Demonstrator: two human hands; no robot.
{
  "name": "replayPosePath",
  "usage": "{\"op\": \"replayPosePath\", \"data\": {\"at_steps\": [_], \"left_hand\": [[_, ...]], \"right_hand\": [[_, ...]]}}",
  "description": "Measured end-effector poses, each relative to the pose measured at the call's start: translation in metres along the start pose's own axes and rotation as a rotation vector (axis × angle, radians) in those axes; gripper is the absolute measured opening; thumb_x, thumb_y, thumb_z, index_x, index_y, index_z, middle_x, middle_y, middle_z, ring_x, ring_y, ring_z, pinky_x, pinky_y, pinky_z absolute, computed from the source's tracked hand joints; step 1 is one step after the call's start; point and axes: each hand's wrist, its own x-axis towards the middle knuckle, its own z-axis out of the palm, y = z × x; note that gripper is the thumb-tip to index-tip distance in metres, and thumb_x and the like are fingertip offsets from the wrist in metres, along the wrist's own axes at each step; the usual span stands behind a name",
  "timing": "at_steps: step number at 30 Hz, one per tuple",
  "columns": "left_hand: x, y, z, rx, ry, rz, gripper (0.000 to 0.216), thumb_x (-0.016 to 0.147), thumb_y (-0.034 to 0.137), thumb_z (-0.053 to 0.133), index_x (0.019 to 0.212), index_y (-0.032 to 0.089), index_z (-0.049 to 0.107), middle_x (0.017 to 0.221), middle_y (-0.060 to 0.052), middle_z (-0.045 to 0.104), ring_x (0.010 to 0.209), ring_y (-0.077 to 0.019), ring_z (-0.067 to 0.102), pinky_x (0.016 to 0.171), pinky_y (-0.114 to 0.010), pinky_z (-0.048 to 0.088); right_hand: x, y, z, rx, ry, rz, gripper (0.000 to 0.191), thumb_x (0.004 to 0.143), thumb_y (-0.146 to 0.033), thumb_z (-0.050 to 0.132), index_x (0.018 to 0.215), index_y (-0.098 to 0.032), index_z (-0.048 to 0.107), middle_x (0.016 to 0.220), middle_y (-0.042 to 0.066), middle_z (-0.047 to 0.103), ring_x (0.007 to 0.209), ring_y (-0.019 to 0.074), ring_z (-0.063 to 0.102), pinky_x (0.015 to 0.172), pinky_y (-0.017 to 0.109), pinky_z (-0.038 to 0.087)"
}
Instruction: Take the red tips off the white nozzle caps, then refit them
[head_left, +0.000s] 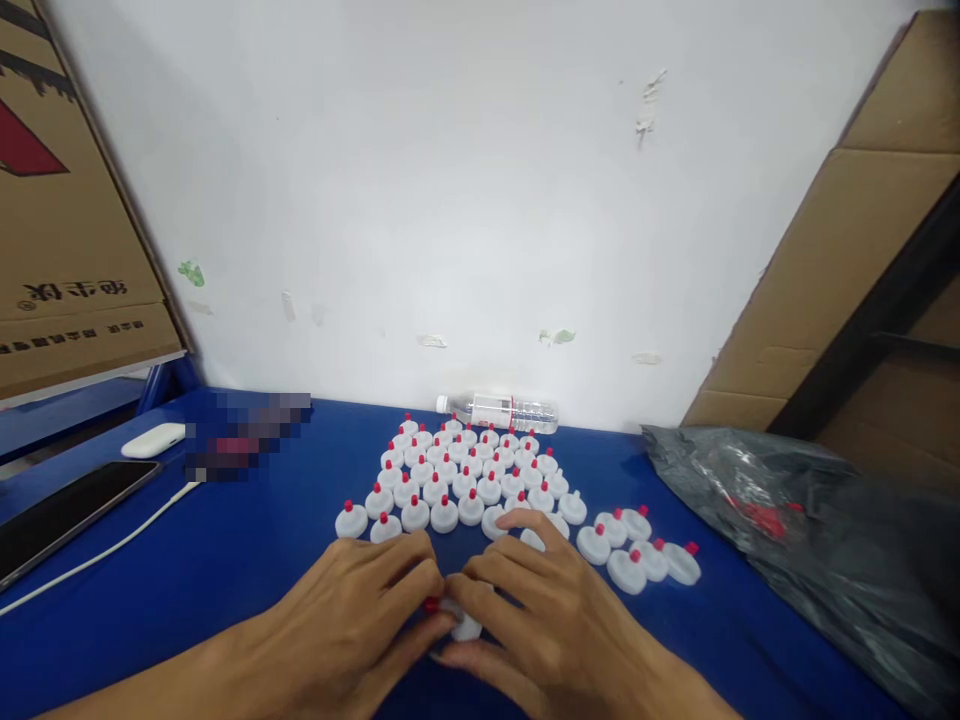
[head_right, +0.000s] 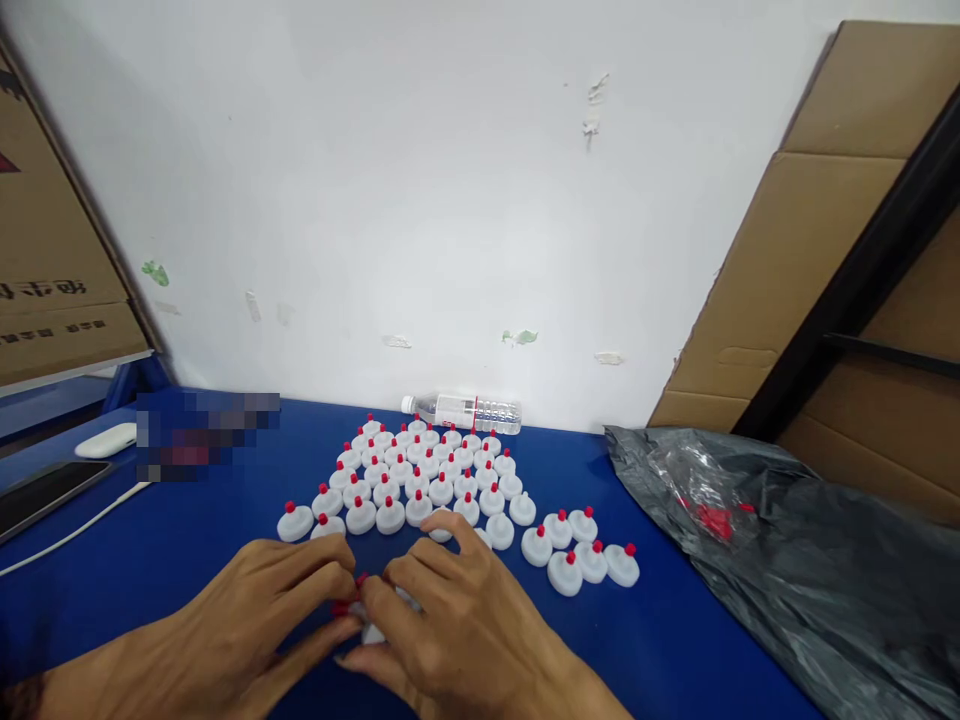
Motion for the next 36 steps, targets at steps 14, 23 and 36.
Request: {"op": "replayPosePath", "data": {"at_steps": [14, 23, 36], "left_hand": [[0.005, -0.024, -0.002, -0.053, -0.127, -0.208, 0.024, 0.110, 0.024, 0.034, 0.102, 0.024, 0.057, 0.099, -0.003, 0.061, 0.079, -0.0181, 0.059, 0.060, -0.029, 0.037], [0.002, -0.028, 0.003, -0.031, -0.178, -0.172, 0.021, 0.108, 0.021, 0.042, 0.113, 0.024, 0.062, 0.108, -0.005, 0.064, 0.094, -0.0205, 0.060, 0.070, -0.029, 0.046], [0.002, -0.022, -0.003, -0.110, -0.040, -0.179, 0.023, 0.104, 0.015, 0.042, 0.115, 0.025, 0.060, 0.107, -0.005, 0.065, 0.090, -0.0199, 0.059, 0.072, -0.031, 0.048]], "right_hand": [[-0.051, 0.112, -0.056, -0.350, -0.198, 0.675, 0.017, 0.101, -0.034, 0.053, 0.101, -0.024, 0.066, 0.086, 0.003, 0.076, 0.081, 0.0247, 0.072, 0.101, 0.052, 0.044], [-0.055, 0.118, -0.067, -0.270, -0.234, 0.769, 0.034, 0.098, -0.050, 0.055, 0.108, -0.023, 0.073, 0.101, 0.008, 0.077, 0.097, 0.0299, 0.071, 0.087, 0.045, 0.052], [-0.036, 0.093, -0.087, 0.240, -0.319, 0.684, 0.025, 0.101, -0.047, 0.056, 0.092, -0.026, 0.067, 0.106, 0.005, 0.075, 0.101, 0.0242, 0.071, 0.085, 0.037, 0.057]]}}
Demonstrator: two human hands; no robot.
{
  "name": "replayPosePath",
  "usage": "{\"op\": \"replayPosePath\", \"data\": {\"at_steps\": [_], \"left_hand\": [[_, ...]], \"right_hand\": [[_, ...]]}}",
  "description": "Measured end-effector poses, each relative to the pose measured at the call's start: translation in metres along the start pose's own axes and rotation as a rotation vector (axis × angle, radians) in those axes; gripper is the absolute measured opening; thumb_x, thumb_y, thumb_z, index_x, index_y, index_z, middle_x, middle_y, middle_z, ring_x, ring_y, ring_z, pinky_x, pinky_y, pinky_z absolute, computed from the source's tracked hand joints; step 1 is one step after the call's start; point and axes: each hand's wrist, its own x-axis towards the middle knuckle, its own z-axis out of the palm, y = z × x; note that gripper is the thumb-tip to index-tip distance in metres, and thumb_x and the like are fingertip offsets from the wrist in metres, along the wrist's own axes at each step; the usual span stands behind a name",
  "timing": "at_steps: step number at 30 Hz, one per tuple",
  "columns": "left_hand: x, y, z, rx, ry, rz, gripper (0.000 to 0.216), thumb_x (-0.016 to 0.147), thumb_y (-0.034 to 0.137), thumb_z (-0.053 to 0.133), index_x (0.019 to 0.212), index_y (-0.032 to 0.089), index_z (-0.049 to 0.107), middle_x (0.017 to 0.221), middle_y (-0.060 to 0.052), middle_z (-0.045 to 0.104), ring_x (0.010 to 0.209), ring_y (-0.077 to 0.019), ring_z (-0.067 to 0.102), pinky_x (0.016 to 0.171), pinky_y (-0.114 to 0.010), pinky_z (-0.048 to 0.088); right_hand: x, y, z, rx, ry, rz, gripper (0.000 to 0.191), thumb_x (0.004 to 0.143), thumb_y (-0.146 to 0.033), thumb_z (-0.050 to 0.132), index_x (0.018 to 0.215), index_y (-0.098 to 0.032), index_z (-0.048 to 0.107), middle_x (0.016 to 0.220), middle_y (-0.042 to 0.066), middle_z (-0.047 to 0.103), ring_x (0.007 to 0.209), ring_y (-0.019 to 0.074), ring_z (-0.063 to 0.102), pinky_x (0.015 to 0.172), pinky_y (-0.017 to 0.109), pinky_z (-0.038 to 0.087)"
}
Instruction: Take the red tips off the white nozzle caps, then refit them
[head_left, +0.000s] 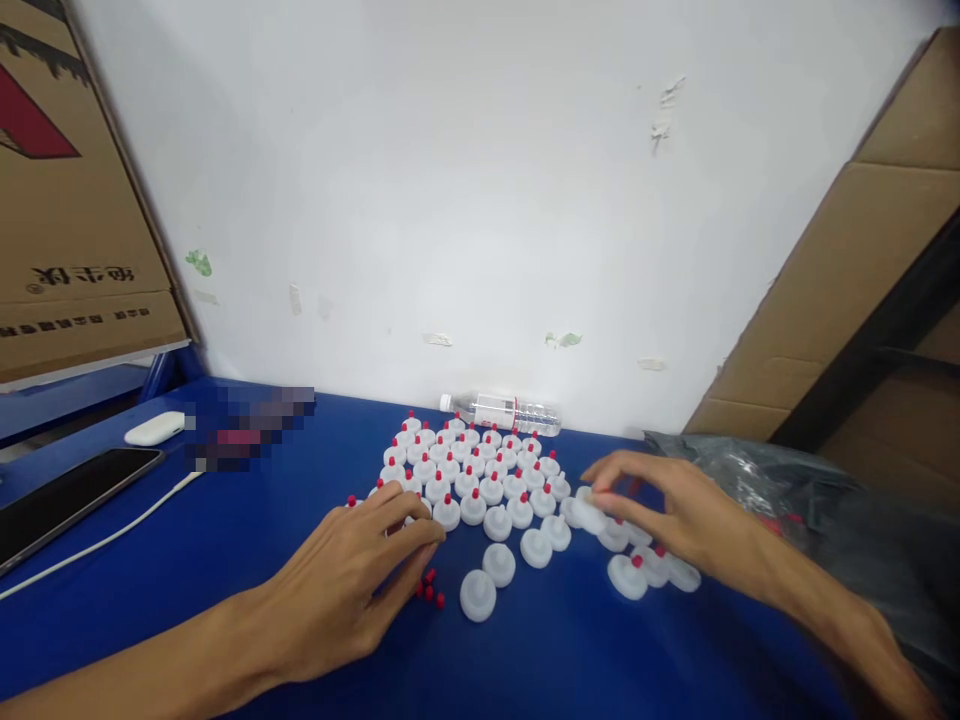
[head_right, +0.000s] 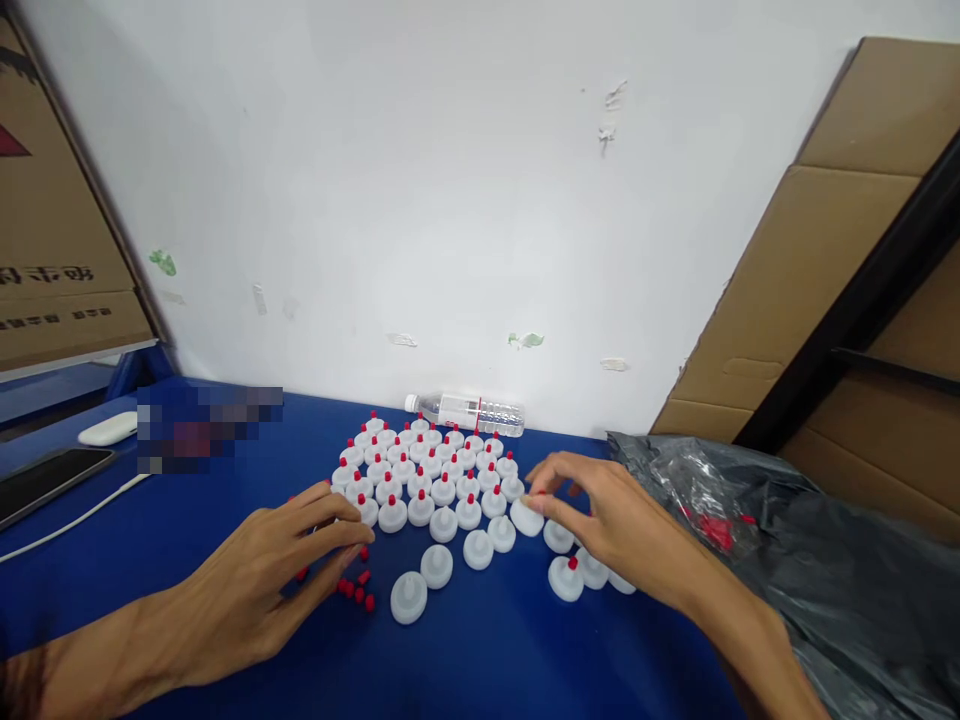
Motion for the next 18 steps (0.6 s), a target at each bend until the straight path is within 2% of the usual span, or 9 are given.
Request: {"op": "replayPosePath", "data": {"at_steps": [2, 5, 8, 11, 14, 16, 18], "left_hand": [[-0.002, 0.002, -0.001, -0.009, 0.052, 0.023, 0.023, 0.103, 0.013, 0.043, 0.114, 0.024, 0.059, 0.103, -0.004, 0.065, 0.088, -0.0194, 0.059, 0.069, -0.030, 0.047], [-0.003, 0.005, -0.003, -0.004, 0.133, 0.090, 0.023, 0.101, 0.011, 0.044, 0.115, 0.023, 0.058, 0.098, -0.003, 0.066, 0.084, -0.0178, 0.059, 0.065, -0.029, 0.044], [-0.004, 0.009, -0.003, 0.037, 0.187, 0.136, 0.020, 0.101, 0.014, 0.048, 0.117, 0.023, 0.057, 0.096, -0.002, 0.067, 0.083, -0.0176, 0.061, 0.063, -0.029, 0.041], [-0.004, 0.015, -0.002, 0.071, 0.205, 0.158, 0.012, 0.104, 0.028, 0.051, 0.114, 0.023, 0.055, 0.093, -0.002, 0.067, 0.081, -0.0185, 0.061, 0.060, -0.030, 0.039], [-0.004, 0.020, 0.000, 0.062, 0.162, 0.173, 0.017, 0.108, 0.039, 0.046, 0.109, 0.023, 0.053, 0.089, -0.001, 0.065, 0.077, -0.0177, 0.060, 0.058, -0.030, 0.037], [-0.004, 0.024, -0.001, 0.059, 0.076, 0.179, 0.017, 0.110, 0.034, 0.039, 0.105, 0.023, 0.051, 0.089, -0.001, 0.064, 0.076, -0.0173, 0.059, 0.058, -0.030, 0.037], [-0.005, 0.026, -0.001, 0.064, -0.002, 0.200, 0.018, 0.110, 0.028, 0.036, 0.101, 0.022, 0.050, 0.089, -0.002, 0.063, 0.076, -0.0179, 0.058, 0.059, -0.031, 0.036]], "right_hand": [[0.001, -0.011, 0.005, 0.047, 0.087, 0.030, 0.025, 0.104, -0.046, 0.050, 0.093, -0.025, 0.059, 0.113, 0.007, 0.074, 0.107, 0.0244, 0.070, 0.086, 0.037, 0.057], [0.002, -0.028, 0.022, 0.033, 0.127, -0.034, 0.016, 0.106, -0.041, 0.048, 0.104, -0.026, 0.055, 0.113, 0.006, 0.073, 0.100, 0.0213, 0.071, 0.081, 0.034, 0.058], [0.001, -0.047, 0.046, -0.091, 0.159, -0.264, 0.011, 0.106, -0.028, 0.048, 0.114, -0.026, 0.056, 0.115, 0.005, 0.069, 0.105, 0.0198, 0.067, 0.088, 0.034, 0.055], [0.000, -0.067, 0.066, -0.228, 0.226, -0.496, 0.014, 0.105, -0.022, 0.050, 0.115, -0.021, 0.060, 0.113, 0.007, 0.069, 0.102, 0.0199, 0.066, 0.088, 0.034, 0.054], [0.000, -0.082, 0.081, -0.317, 0.293, -0.652, 0.018, 0.105, -0.032, 0.053, 0.102, -0.018, 0.064, 0.090, 0.004, 0.070, 0.078, 0.0175, 0.065, 0.070, 0.031, 0.052], [0.000, -0.087, 0.089, -0.330, 0.312, -0.708, 0.028, 0.103, -0.043, 0.057, 0.093, -0.018, 0.064, 0.076, 0.001, 0.066, 0.065, 0.0155, 0.060, 0.060, 0.032, 0.047], [0.001, -0.086, 0.094, -0.324, 0.330, -0.731, 0.036, 0.100, -0.051, 0.059, 0.088, -0.018, 0.063, 0.070, -0.001, 0.063, 0.061, 0.0146, 0.057, 0.058, 0.032, 0.045]]}}
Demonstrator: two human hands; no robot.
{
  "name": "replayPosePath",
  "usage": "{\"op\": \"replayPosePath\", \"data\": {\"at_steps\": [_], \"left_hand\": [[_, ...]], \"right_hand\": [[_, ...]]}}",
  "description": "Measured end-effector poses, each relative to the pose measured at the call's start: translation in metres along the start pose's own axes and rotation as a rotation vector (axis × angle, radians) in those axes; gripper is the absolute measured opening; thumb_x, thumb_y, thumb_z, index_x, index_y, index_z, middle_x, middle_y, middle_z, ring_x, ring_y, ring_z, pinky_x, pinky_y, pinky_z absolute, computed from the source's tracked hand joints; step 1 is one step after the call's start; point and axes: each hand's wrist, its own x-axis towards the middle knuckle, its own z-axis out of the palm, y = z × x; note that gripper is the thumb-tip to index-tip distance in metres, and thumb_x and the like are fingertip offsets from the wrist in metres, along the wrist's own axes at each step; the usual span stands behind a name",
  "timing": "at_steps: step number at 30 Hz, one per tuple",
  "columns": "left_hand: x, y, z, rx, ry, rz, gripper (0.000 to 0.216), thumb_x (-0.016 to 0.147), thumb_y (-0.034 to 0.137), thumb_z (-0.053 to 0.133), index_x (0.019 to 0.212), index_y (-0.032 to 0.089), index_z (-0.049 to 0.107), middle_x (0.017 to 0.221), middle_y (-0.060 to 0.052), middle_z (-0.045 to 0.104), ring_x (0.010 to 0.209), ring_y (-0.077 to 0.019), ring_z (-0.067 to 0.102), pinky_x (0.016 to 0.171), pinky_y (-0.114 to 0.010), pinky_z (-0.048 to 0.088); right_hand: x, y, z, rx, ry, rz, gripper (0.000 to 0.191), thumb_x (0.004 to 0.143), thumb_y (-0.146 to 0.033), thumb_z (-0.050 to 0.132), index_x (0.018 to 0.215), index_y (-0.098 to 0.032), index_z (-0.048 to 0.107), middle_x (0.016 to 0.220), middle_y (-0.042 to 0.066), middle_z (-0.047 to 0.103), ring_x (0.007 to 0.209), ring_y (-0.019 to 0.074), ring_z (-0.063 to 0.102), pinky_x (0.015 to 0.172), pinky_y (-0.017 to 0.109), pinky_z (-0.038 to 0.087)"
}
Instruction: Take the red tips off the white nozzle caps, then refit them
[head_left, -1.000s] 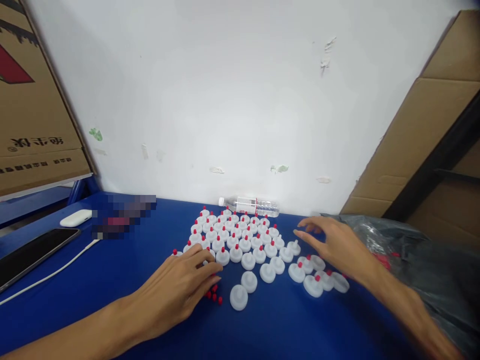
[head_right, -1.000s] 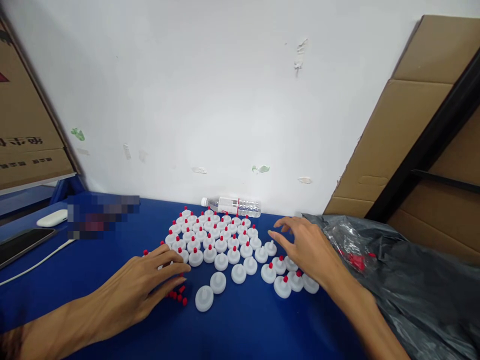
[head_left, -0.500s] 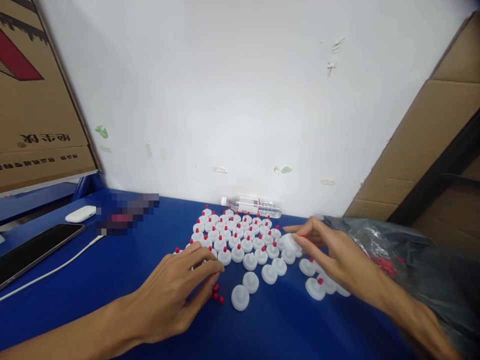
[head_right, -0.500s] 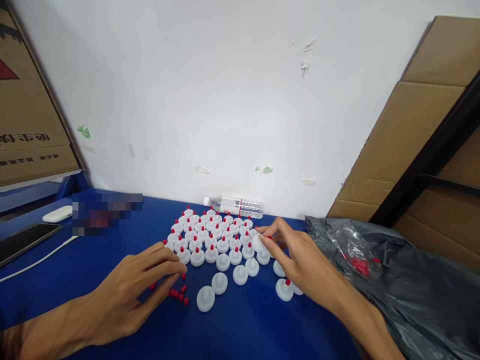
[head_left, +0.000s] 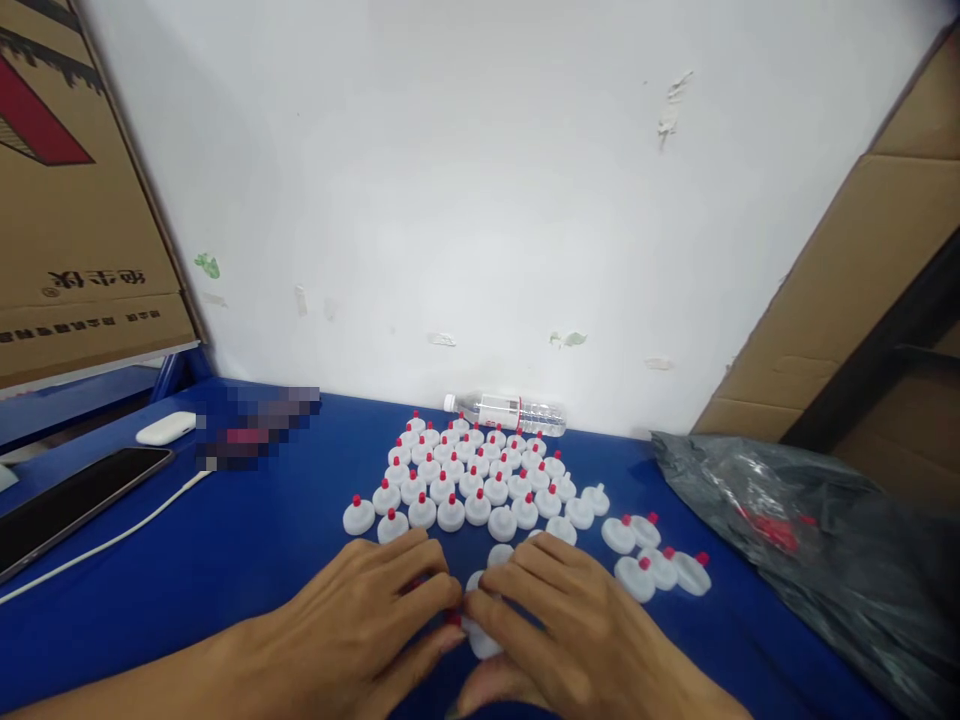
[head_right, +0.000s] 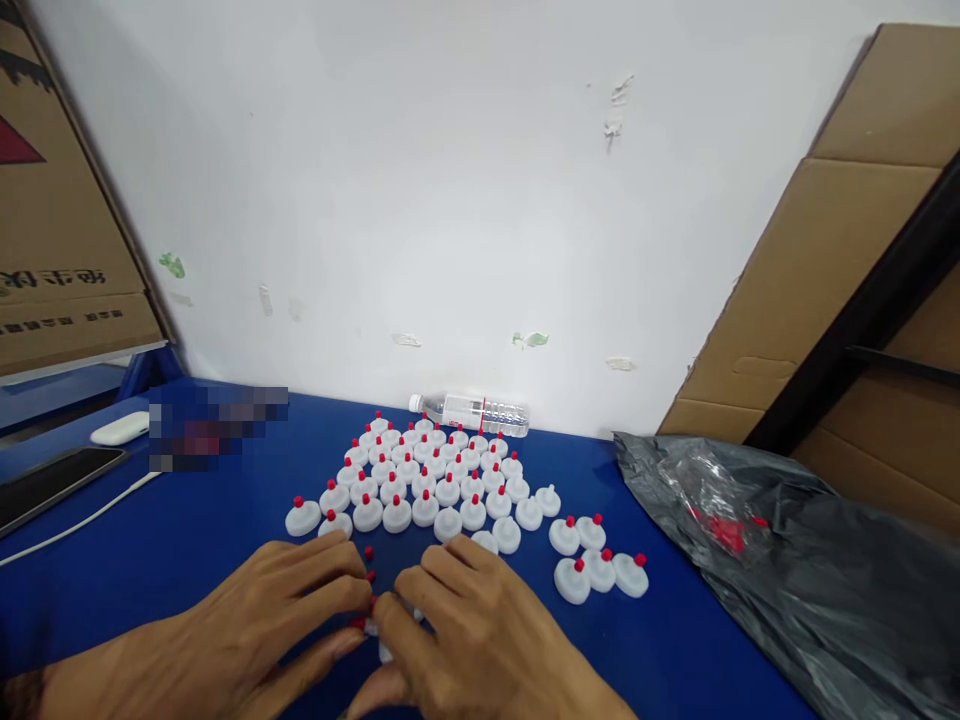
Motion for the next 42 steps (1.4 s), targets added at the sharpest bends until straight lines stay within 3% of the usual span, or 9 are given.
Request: {"op": "replayPosePath", "data": {"at_steps": [8, 13, 16, 20, 23, 26, 31, 37, 42], "left_hand": [[-0.006, -0.001, 0.012, -0.062, -0.051, 0.031, 0.016, 0.096, 0.008, 0.039, 0.092, 0.022, 0.046, 0.083, -0.002, 0.060, 0.070, -0.0191, 0.053, 0.057, -0.032, 0.032], [-0.006, -0.003, -0.001, -0.156, 0.051, -0.102, 0.026, 0.104, 0.012, 0.028, 0.088, 0.023, 0.046, 0.080, 0.000, 0.060, 0.070, -0.0165, 0.056, 0.065, -0.030, 0.042], [-0.002, -0.011, -0.008, -0.108, 0.144, -0.182, 0.033, 0.108, 0.018, 0.025, 0.086, 0.024, 0.049, 0.076, 0.000, 0.058, 0.068, -0.0169, 0.055, 0.066, -0.029, 0.045], [0.002, -0.023, -0.003, -0.067, 0.047, -0.183, 0.026, 0.107, 0.019, 0.035, 0.092, 0.022, 0.057, 0.085, -0.002, 0.061, 0.073, -0.0163, 0.057, 0.062, -0.027, 0.044], [0.004, -0.028, 0.004, -0.050, -0.010, -0.170, 0.024, 0.107, 0.019, 0.038, 0.102, 0.022, 0.061, 0.099, -0.004, 0.062, 0.077, -0.0154, 0.058, 0.062, -0.026, 0.043], [0.003, -0.030, 0.006, 0.001, -0.038, -0.163, 0.026, 0.107, 0.019, 0.038, 0.107, 0.023, 0.063, 0.103, -0.004, 0.062, 0.076, -0.0154, 0.059, 0.060, -0.026, 0.043], [0.001, -0.032, 0.008, 0.022, -0.071, -0.179, 0.028, 0.106, 0.018, 0.044, 0.128, 0.026, 0.059, 0.107, -0.005, 0.067, 0.091, -0.0189, 0.065, 0.071, -0.026, 0.050], [0.000, -0.033, 0.011, 0.033, -0.090, -0.177, 0.037, 0.105, 0.019, 0.046, 0.140, 0.030, 0.053, 0.106, -0.004, 0.071, 0.091, -0.0195, 0.066, 0.072, -0.026, 0.053], [-0.001, -0.033, 0.010, 0.011, -0.040, -0.209, 0.035, 0.106, 0.020, 0.043, 0.137, 0.029, 0.056, 0.106, -0.005, 0.071, 0.092, -0.0186, 0.067, 0.076, -0.026, 0.055]], "right_hand": [[0.006, -0.001, -0.003, -0.006, -0.015, -0.026, 0.033, 0.101, -0.046, 0.060, 0.084, -0.018, 0.063, 0.072, -0.001, 0.065, 0.067, 0.0142, 0.058, 0.072, 0.033, 0.046], [-0.004, 0.027, -0.027, -0.174, 0.036, -0.067, 0.018, 0.099, -0.008, 0.053, 0.101, -0.017, 0.068, 0.103, 0.007, 0.076, 0.085, 0.0183, 0.066, 0.089, 0.037, 0.047], [-0.021, 0.058, -0.049, -0.198, -0.083, 0.178, 0.015, 0.102, -0.022, 0.055, 0.111, -0.023, 0.068, 0.110, 0.006, 0.076, 0.089, 0.0207, 0.067, 0.089, 0.042, 0.047], [-0.040, 0.083, -0.067, -0.101, -0.279, 0.472, 0.020, 0.102, -0.041, 0.057, 0.111, -0.029, 0.070, 0.101, 0.004, 0.075, 0.089, 0.0232, 0.068, 0.079, 0.039, 0.053], [-0.048, 0.088, -0.064, 0.026, -0.387, 0.496, 0.019, 0.100, -0.044, 0.061, 0.102, -0.030, 0.073, 0.107, 0.003, 0.073, 0.096, 0.0240, 0.068, 0.081, 0.039, 0.055], [-0.053, 0.092, -0.059, 0.087, -0.447, 0.472, 0.017, 0.096, -0.046, 0.066, 0.091, -0.031, 0.075, 0.095, 0.000, 0.074, 0.084, 0.0217, 0.069, 0.076, 0.037, 0.056], [-0.061, 0.102, -0.068, -0.062, -0.389, 0.613, 0.023, 0.097, -0.048, 0.062, 0.097, -0.031, 0.078, 0.089, 0.002, 0.075, 0.080, 0.0233, 0.071, 0.074, 0.037, 0.055], [-0.069, 0.111, -0.070, -0.104, -0.573, 0.697, 0.011, 0.089, -0.033, 0.070, 0.082, -0.031, 0.078, 0.081, 0.002, 0.075, 0.075, 0.0247, 0.070, 0.067, 0.035, 0.051], [-0.062, 0.106, -0.070, -0.052, -0.422, 0.740, 0.020, 0.098, -0.039, 0.055, 0.093, -0.027, 0.069, 0.095, 0.002, 0.077, 0.083, 0.0228, 0.073, 0.072, 0.032, 0.054]]}}
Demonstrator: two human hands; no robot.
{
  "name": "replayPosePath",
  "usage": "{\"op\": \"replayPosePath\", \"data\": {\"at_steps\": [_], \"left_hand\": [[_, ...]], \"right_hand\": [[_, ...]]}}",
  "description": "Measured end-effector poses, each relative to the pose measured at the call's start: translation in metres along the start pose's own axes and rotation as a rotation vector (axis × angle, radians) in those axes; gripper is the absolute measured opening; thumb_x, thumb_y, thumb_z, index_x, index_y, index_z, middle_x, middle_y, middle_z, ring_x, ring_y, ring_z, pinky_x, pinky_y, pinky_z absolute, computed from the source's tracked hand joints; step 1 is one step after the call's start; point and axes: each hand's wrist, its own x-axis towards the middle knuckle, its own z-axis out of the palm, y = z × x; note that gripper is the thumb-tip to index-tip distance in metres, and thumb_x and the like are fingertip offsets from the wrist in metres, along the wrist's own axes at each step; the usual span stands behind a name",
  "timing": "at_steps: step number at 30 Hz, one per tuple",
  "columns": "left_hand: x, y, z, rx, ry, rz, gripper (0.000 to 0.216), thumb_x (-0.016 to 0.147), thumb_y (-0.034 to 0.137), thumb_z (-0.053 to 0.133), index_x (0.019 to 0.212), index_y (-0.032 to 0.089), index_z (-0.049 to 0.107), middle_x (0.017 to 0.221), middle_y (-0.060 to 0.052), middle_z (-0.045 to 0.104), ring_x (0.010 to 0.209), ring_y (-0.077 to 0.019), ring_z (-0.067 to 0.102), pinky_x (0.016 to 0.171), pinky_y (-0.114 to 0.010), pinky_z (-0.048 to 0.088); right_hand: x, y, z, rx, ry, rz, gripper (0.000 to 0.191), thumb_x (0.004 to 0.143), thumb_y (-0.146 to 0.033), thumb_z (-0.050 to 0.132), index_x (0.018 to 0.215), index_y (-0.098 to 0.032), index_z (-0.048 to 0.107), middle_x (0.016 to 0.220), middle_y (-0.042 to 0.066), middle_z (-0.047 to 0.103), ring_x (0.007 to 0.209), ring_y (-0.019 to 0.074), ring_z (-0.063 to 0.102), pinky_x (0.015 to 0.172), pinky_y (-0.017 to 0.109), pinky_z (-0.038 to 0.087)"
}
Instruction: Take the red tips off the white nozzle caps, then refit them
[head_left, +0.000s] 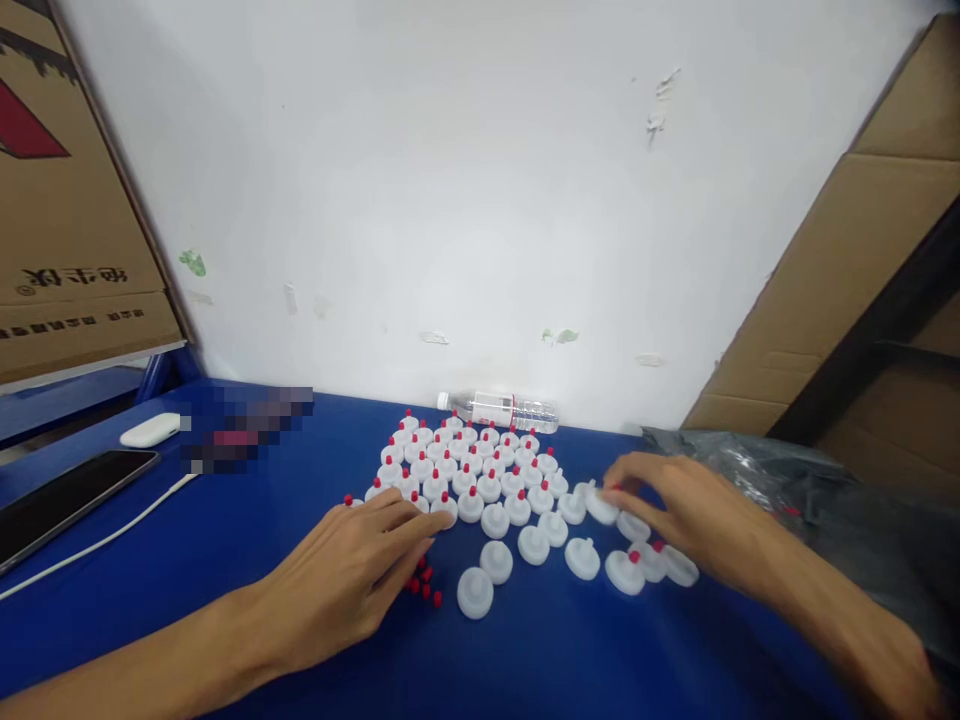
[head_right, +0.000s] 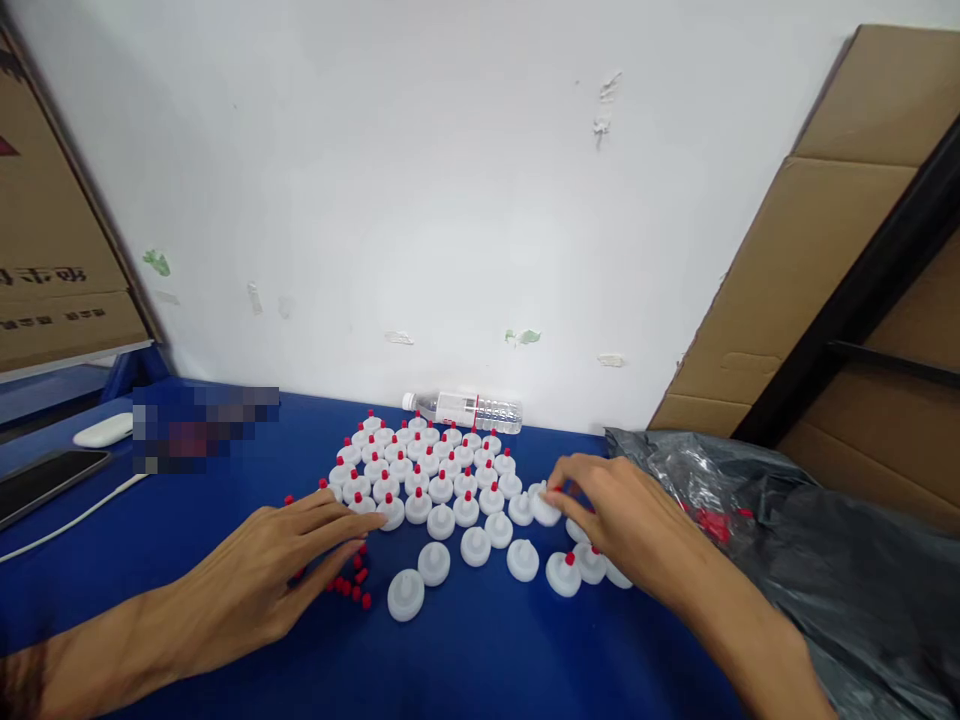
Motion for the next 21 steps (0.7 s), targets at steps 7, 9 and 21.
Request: {"op": "replayPosePath", "data": {"at_steps": [7, 9, 21], "left_hand": [[-0.002, 0.006, -0.004, -0.004, 0.067, 0.018, 0.032, 0.104, 0.017, 0.043, 0.132, 0.028, 0.056, 0.104, -0.003, 0.070, 0.089, -0.0183, 0.068, 0.072, -0.028, 0.055], [-0.003, 0.009, -0.004, 0.017, 0.121, 0.040, 0.033, 0.106, 0.021, 0.042, 0.136, 0.029, 0.052, 0.111, -0.003, 0.070, 0.093, -0.0178, 0.069, 0.073, -0.027, 0.055], [-0.005, 0.035, -0.014, 0.021, 0.024, 0.257, 0.032, 0.113, 0.034, 0.026, 0.097, 0.024, 0.052, 0.084, 0.002, 0.065, 0.070, -0.0144, 0.063, 0.059, -0.027, 0.043]], "right_hand": [[0.003, -0.041, 0.004, 0.028, 0.340, -0.191, 0.011, 0.105, -0.031, 0.049, 0.109, -0.025, 0.057, 0.113, 0.006, 0.072, 0.100, 0.0220, 0.071, 0.085, 0.034, 0.055], [0.003, -0.060, 0.012, 0.022, 0.340, -0.371, 0.014, 0.105, -0.024, 0.049, 0.114, -0.024, 0.060, 0.116, 0.007, 0.069, 0.105, 0.0223, 0.067, 0.089, 0.035, 0.054], [-0.011, -0.141, 0.048, 0.073, 0.445, -0.739, 0.045, 0.104, -0.047, 0.052, 0.076, -0.015, 0.064, 0.067, 0.000, 0.057, 0.063, 0.0142, 0.055, 0.056, 0.028, 0.047]]}}
